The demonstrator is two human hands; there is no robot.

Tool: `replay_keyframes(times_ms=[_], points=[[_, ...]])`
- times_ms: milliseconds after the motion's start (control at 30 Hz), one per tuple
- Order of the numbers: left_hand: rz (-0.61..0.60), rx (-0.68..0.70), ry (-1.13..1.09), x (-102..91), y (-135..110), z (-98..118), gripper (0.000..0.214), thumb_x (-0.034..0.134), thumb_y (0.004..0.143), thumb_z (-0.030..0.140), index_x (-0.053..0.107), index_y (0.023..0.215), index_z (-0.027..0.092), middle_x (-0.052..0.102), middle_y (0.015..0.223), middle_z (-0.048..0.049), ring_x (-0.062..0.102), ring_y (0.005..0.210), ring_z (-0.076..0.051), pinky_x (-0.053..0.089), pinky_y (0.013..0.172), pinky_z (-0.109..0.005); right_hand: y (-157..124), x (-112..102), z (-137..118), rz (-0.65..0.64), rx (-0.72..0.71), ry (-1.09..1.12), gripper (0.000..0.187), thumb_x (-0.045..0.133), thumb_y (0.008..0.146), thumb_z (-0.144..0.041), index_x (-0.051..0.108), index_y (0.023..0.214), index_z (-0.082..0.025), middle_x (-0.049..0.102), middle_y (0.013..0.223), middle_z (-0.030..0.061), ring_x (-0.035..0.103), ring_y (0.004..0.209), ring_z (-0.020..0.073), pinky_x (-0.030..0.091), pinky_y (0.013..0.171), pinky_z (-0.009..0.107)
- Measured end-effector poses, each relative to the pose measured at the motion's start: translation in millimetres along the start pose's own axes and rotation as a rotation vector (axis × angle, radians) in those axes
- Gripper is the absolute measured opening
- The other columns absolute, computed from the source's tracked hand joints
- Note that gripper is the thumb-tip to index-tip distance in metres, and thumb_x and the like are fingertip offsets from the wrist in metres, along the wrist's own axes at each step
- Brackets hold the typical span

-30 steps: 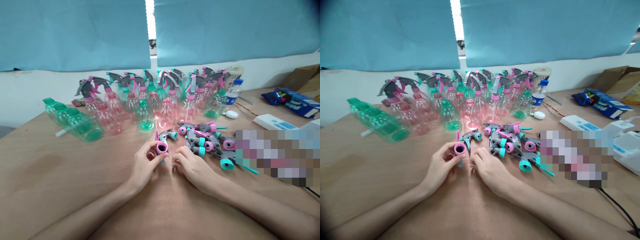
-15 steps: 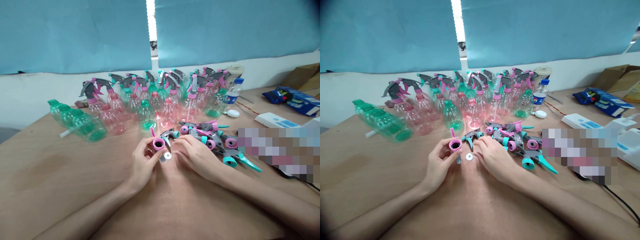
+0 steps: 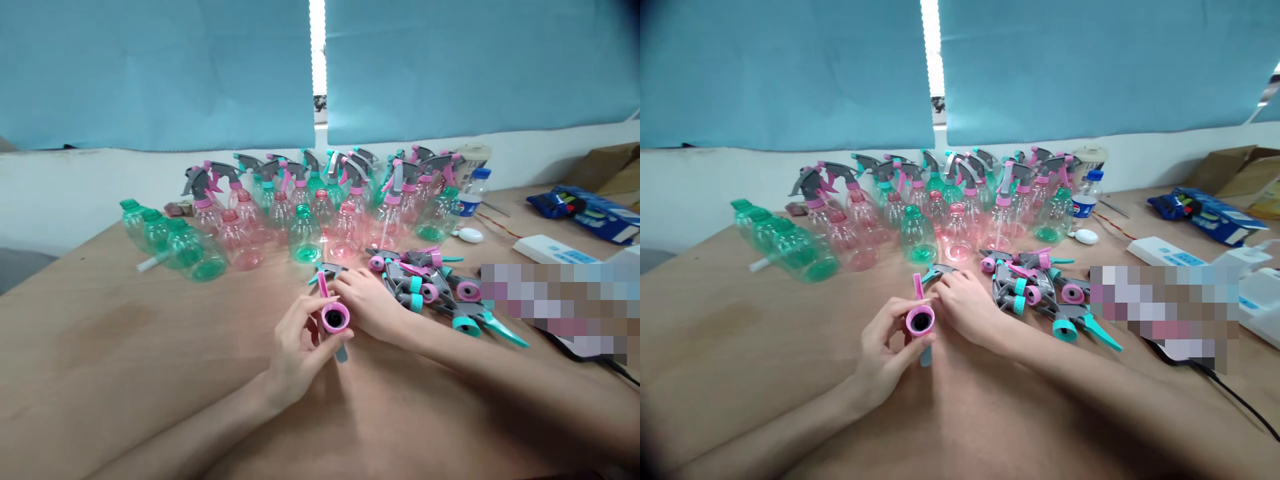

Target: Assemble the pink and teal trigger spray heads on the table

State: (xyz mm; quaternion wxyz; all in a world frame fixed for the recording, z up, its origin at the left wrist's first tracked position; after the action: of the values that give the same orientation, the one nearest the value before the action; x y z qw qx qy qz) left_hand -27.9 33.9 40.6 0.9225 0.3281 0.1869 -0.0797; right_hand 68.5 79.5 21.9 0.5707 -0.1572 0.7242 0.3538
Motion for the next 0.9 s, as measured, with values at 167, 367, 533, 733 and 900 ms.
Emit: replay_keyframes(times_ms=[167, 367, 533, 733, 900], points=[[0.031, -0.048, -0.009, -3.1, 3.1, -6.4, 0.024, 0.064, 0.082, 0.030, 0.057, 0.102, 0.019, 0.060, 0.093, -0.0049, 0.058, 0.078, -0.015, 0.048, 0.062, -0.024, 2.6, -1.8, 16.7, 0.136, 0.118, 0.076, 0.021, 0.047, 0.091, -0.020, 0.059, 0.103, -0.009, 0.058, 0.107, 0.0183, 0.052, 0.099, 0.0283, 0.045, 0.084, 0.045], [0.043, -0.053, 0.005, -0.4, 2.1, -9.9, 0.025, 0.063, 0.082, 0.034, 0.058, 0.102, 0.019, 0.059, 0.090, -0.0049, 0.058, 0.078, -0.017, 0.049, 0.065, -0.026, 11.7, 9.7, -5.7, 0.095, -0.109, 0.276, 0.022, 0.051, 0.088, -0.015, 0.056, 0.110, -0.016, 0.057, 0.119, 0.0119, 0.051, 0.113, 0.0211, 0.046, 0.091, 0.037], [0.051, -0.090, -0.014, 0.0, 1.4, -16.8, 0.027, 0.063, 0.083, 0.031, 0.057, 0.107, 0.021, 0.057, 0.094, -0.0050, 0.058, 0.084, -0.018, 0.050, 0.069, -0.027, 10.1, -0.3, 5.0, 0.136, -0.040, 0.436, 0.038, 0.045, 0.091, -0.014, 0.040, 0.128, -0.014, 0.044, 0.135, 0.0169, 0.046, 0.122, 0.0228, 0.045, 0.095, 0.040], [0.046, -0.123, 0.002, -0.4, 4.6, -19.7, 0.025, 0.064, 0.082, 0.029, 0.057, 0.105, 0.020, 0.057, 0.095, -0.0050, 0.058, 0.084, -0.017, 0.050, 0.070, -0.028, -19.9, -6.5, 24.3, 0.008, 0.162, 0.319, 0.015, 0.056, 0.087, -0.028, 0.060, 0.096, -0.016, 0.060, 0.094, 0.0082, 0.059, 0.086, 0.0204, 0.049, 0.075, 0.035], [0.015, -0.152, 0.009, 2.5, 5.9, -22.9, 0.025, 0.064, 0.082, 0.029, 0.058, 0.105, 0.021, 0.058, 0.101, -0.0064, 0.058, 0.092, -0.020, 0.050, 0.071, -0.028, -27.6, 3.2, 24.5, -0.041, 0.232, 0.349, 0.014, 0.062, 0.084, -0.029, 0.058, 0.089, -0.016, 0.057, 0.088, 0.0057, 0.059, 0.075, 0.0163, 0.048, 0.069, 0.031]])
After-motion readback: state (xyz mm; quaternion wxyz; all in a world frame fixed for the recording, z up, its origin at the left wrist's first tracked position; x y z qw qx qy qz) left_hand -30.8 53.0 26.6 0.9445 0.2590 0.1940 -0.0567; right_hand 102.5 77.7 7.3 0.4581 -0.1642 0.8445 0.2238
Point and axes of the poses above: each hand's wrist, its own y-axis towards the middle knuckle, its own x-axis out of the palm, z = x × y, the point moved 8 cm from there along y, towards the middle knuckle
